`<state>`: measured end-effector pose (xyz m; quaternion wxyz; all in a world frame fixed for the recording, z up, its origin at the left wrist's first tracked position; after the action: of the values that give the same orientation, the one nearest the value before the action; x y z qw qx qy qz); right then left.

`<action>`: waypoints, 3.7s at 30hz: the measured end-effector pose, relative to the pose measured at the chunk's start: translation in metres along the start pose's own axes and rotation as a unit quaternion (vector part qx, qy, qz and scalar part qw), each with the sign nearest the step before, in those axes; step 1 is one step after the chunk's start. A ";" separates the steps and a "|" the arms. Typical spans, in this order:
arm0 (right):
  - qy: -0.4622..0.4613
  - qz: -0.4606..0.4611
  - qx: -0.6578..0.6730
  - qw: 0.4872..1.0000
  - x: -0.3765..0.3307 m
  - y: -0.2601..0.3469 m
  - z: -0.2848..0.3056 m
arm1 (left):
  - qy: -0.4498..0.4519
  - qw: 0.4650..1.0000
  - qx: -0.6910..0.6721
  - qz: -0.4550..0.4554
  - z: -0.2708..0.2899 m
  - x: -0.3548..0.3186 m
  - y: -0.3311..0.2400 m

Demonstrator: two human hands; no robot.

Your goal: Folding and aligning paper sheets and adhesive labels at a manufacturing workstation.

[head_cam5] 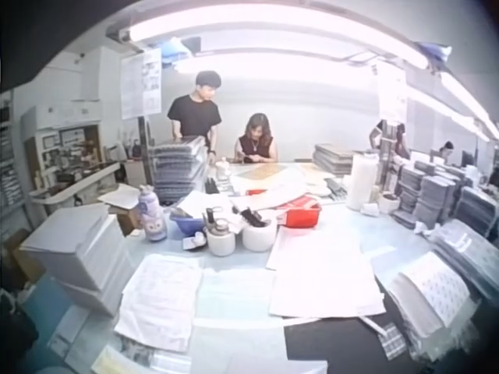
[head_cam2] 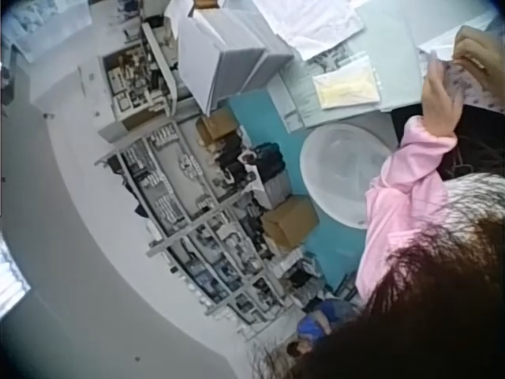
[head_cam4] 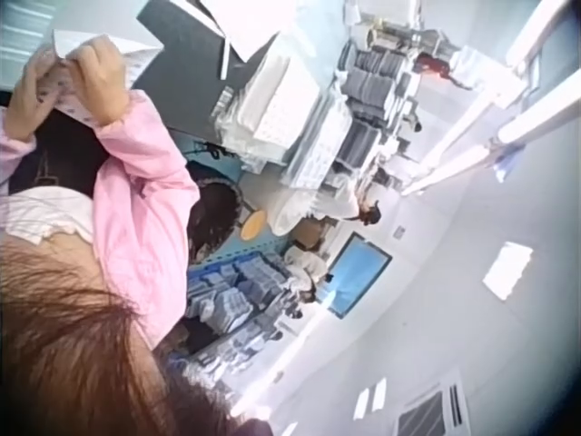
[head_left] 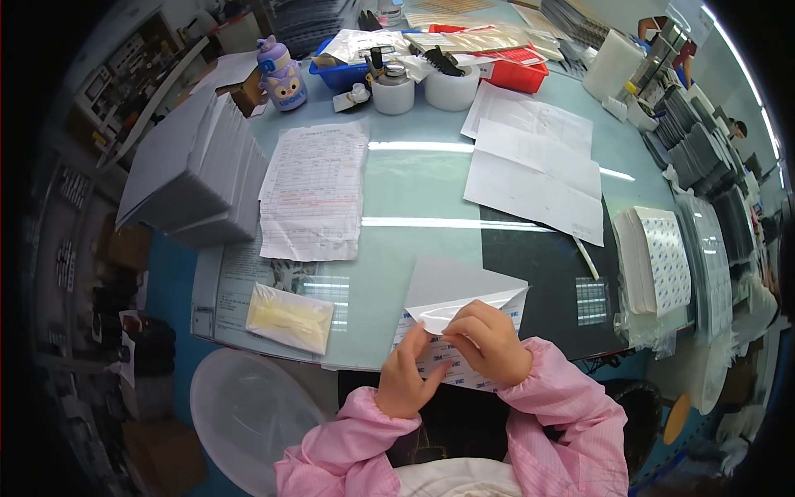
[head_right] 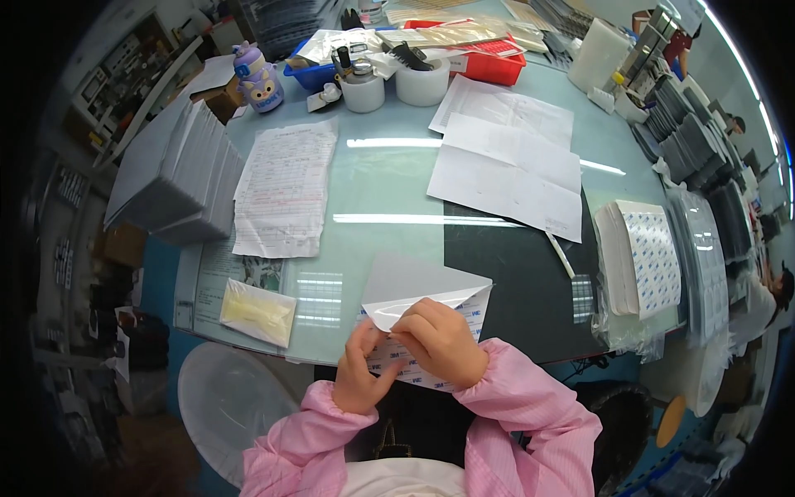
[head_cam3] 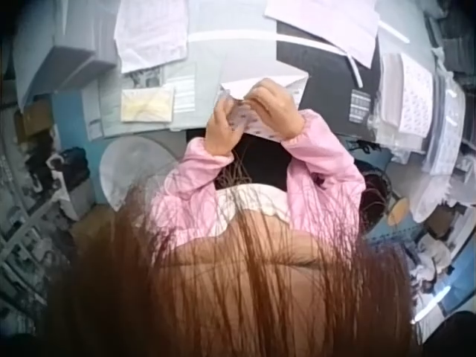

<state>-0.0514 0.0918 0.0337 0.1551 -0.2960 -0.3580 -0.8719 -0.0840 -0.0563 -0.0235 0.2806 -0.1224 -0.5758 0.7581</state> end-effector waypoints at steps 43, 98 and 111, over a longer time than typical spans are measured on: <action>0.091 -0.143 -0.204 0.964 -0.034 -0.060 0.075 | 0.119 0.965 0.212 -0.098 0.003 0.016 -0.018; 0.259 -0.636 0.238 0.687 -0.087 -0.092 0.074 | 0.066 0.978 0.190 -0.062 -0.035 0.013 -0.030; 0.255 -0.643 0.226 0.686 -0.085 -0.092 0.074 | 0.064 0.977 0.195 -0.064 -0.034 0.014 -0.032</action>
<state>0.0006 0.2139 -0.0268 -0.2964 0.2849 -0.5933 -0.6921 -0.0687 -0.0149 -0.0016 0.3830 -0.0763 -0.4041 0.8272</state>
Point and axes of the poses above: each hand's wrist, its own x-axis towards the middle knuckle, its own z-axis out of the back of the hand, y = z × x, the point moved 6 cm from there along x, towards the middle knuckle, and after that the axes turned 8 degrees about z, right-handed, at the moved point
